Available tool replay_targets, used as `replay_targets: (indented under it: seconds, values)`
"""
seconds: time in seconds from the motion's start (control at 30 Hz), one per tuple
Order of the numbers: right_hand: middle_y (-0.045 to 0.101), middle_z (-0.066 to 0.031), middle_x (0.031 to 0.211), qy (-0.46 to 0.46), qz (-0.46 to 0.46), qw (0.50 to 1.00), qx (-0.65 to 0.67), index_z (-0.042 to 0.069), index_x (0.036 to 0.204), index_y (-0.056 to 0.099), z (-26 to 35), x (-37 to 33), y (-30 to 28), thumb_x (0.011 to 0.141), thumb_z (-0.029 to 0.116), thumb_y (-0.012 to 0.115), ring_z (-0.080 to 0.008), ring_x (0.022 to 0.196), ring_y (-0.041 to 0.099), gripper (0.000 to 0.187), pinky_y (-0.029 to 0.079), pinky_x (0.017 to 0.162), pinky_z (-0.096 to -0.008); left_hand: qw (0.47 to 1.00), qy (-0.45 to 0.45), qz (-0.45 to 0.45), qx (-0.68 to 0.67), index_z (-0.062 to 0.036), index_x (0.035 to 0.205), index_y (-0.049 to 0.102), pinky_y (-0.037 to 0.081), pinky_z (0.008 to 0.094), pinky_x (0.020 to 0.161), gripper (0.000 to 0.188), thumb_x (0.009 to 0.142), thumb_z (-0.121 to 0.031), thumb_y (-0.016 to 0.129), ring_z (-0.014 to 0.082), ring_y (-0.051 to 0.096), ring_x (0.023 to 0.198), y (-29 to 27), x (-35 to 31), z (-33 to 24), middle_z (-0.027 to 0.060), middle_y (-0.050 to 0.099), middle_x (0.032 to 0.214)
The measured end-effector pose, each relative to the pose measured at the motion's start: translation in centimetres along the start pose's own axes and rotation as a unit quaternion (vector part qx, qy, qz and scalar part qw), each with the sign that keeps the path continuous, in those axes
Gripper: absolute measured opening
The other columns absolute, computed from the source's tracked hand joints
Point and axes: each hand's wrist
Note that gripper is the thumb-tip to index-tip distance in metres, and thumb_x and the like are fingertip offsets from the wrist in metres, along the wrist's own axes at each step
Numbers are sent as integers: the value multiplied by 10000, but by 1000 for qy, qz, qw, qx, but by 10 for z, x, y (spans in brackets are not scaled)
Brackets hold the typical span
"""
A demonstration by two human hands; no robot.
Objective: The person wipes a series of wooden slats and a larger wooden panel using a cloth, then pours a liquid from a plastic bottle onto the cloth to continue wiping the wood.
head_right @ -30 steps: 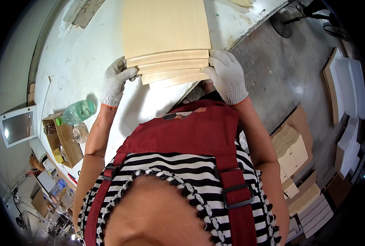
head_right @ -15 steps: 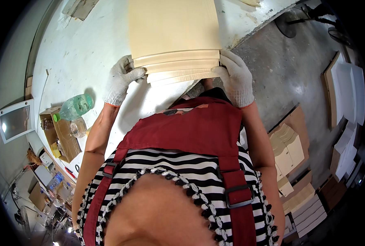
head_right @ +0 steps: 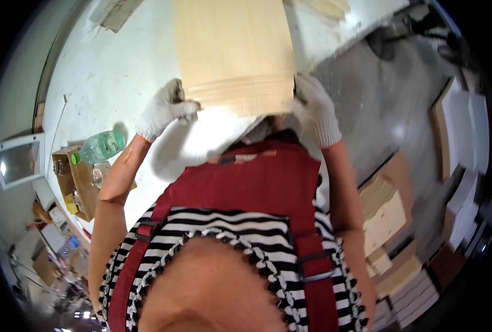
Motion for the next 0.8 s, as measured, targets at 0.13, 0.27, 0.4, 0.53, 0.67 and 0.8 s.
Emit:
replay_targets:
  seconds: [0.13,0.27,0.4,0.53,0.67,0.8]
  values:
    - [457,-182,1418,-57,66,995,-40,15,1338,503,-15,21,-6,717,215,805,-317,1315,438,719,391,1051,-400,982,41,64,172,-10,707,547,515,276,579,305,906,-211,663,193,699,960,-18,-12,-22,55,597,628]
    - [395,-127,1430,87,154,977,119,5,1440,352,-4,35,-3,683,133,799,-210,1243,480,888,485,933,-330,985,106,-133,-35,35,1320,505,513,302,873,527,953,-337,572,211,608,1111,-34,-3,11,161,638,1117]
    - [488,-85,1358,97,178,954,221,0,1403,419,-9,61,-6,839,132,663,-173,1194,496,628,460,935,-313,924,151,-145,-320,57,1460,266,299,335,1132,733,981,-458,476,227,366,1362,-11,47,24,197,355,1483]
    - [579,-62,1254,212,63,865,451,-6,1332,508,-42,108,12,972,225,531,-164,1123,532,428,459,913,-316,904,189,-147,-354,84,1465,216,206,299,1160,789,971,-471,482,240,232,1436,3,107,45,190,229,1551]
    - [577,-65,1254,176,22,902,393,-12,1316,520,-45,156,21,978,269,526,-165,1096,542,439,458,914,-319,945,175,-168,-221,80,1484,114,146,299,1173,907,933,-553,458,269,167,1457,-1,89,-13,210,143,1570]
    - [582,-74,1244,197,-4,927,318,-14,1319,516,-17,165,28,950,260,582,-172,1091,549,464,469,904,-327,962,157,-205,-85,53,1499,89,189,328,1159,966,910,-616,460,259,215,1444,-3,97,-5,205,163,1568]
Point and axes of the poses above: each hand's wrist, its own x-axis towards the middle knuckle, its own y-axis out of the palm, z = x × y
